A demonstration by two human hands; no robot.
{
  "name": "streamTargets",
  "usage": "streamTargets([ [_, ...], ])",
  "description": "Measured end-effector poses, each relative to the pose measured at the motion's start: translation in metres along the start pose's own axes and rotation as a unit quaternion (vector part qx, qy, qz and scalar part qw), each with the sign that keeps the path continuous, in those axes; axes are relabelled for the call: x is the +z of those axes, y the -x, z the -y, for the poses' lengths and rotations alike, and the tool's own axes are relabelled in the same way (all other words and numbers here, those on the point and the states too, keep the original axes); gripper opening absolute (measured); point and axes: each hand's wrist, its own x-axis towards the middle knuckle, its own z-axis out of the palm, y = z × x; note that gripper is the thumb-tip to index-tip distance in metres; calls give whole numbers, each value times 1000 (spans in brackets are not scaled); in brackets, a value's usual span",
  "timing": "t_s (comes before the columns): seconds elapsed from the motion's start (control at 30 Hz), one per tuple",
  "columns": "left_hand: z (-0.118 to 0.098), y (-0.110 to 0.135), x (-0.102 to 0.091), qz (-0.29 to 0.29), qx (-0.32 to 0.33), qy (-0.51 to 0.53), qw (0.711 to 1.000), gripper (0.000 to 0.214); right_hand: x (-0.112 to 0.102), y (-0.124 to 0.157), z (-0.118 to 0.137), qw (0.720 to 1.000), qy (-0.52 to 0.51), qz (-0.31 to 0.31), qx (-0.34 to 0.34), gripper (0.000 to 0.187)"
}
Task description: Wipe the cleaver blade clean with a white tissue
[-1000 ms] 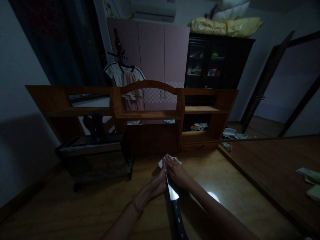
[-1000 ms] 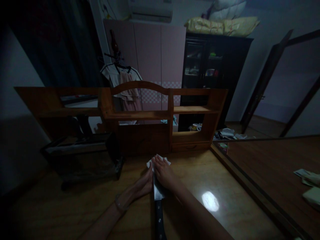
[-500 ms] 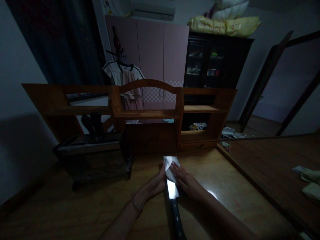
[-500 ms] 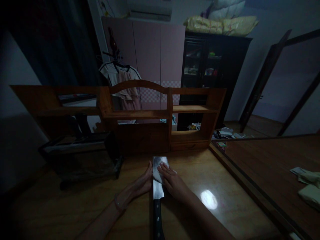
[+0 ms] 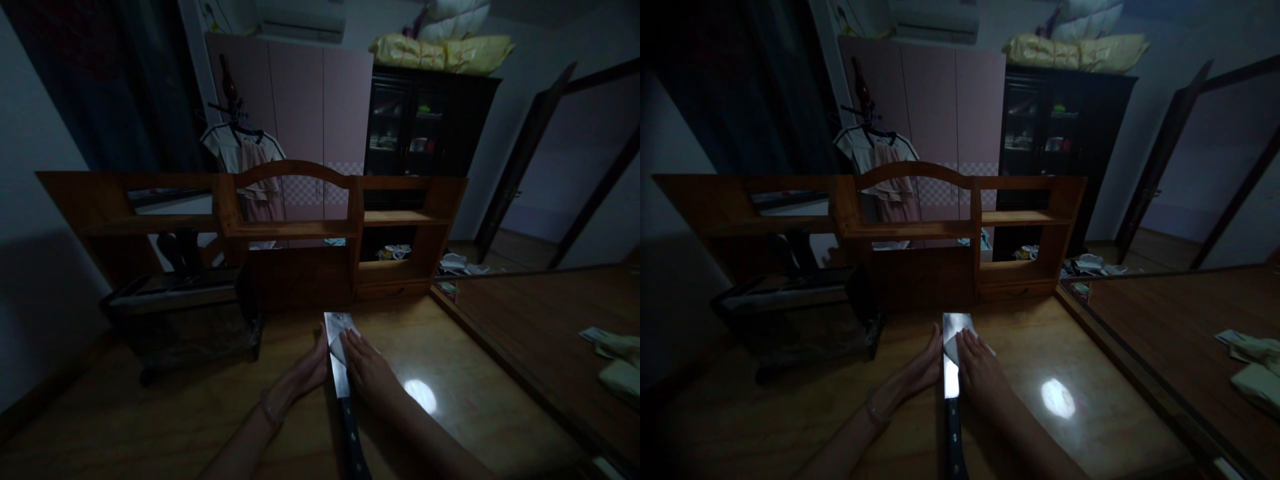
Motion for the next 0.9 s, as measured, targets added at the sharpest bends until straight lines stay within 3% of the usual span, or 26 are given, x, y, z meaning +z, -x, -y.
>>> streamTargets([
  [0.2,-3,1,2,-4,1,3,1000,60,-19,2,10,997,-40,33,-50,55],
  [0.43,1,0,-2,16,-10,-17,1000,73,-40,20,9,991,-79,73,-78,52],
  [0.73,-2,3,7,16,-17,-20,1000,76,-47,40,1,990,-106,83,-44,52],
  [0.9,-4,6,12,19,-11,-43,999,70,-44,53,-1,995,-71,71,-23,54],
])
